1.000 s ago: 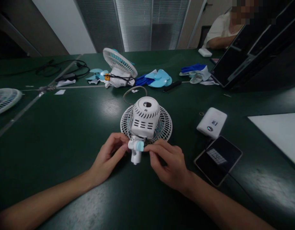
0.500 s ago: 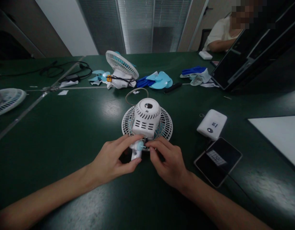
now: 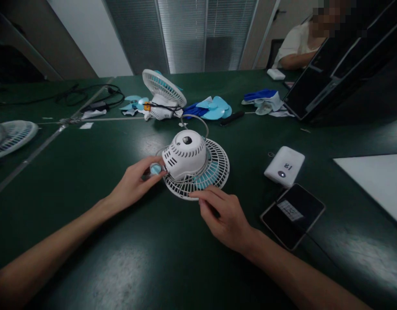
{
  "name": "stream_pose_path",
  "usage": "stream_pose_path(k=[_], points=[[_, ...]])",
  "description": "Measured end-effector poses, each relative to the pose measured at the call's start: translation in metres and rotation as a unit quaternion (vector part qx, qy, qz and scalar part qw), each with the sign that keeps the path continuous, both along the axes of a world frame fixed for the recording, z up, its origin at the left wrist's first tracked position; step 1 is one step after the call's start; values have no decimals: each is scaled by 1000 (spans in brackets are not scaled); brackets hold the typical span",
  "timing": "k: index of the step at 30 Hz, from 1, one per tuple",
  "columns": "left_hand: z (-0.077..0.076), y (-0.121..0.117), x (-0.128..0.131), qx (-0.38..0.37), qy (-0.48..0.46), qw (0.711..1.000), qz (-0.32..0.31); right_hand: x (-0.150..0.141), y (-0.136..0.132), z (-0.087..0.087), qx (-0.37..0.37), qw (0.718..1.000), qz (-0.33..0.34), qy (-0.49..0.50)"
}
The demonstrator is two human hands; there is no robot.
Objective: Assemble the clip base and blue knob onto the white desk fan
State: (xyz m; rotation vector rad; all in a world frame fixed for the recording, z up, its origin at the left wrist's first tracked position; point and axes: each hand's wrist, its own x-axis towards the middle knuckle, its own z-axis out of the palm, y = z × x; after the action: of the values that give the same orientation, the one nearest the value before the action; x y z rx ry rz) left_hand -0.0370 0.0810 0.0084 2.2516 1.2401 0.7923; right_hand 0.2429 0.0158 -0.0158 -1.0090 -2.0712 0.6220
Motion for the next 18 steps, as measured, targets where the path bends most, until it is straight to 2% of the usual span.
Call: stream_pose_path(k=[4, 10, 14, 18], points=[[1, 27, -31, 28, 45, 998, 37, 2, 0, -2, -11, 1000, -9, 3], [-3, 59, -106, 47, 74, 981, 175, 2, 0, 0, -27, 999, -19, 5], [-7, 67, -157, 78, 68, 958, 266, 2, -1, 0, -37, 999, -15, 8], [-12, 70, -193, 97, 49, 931, 349, 4, -2, -2, -42, 999, -16, 7]])
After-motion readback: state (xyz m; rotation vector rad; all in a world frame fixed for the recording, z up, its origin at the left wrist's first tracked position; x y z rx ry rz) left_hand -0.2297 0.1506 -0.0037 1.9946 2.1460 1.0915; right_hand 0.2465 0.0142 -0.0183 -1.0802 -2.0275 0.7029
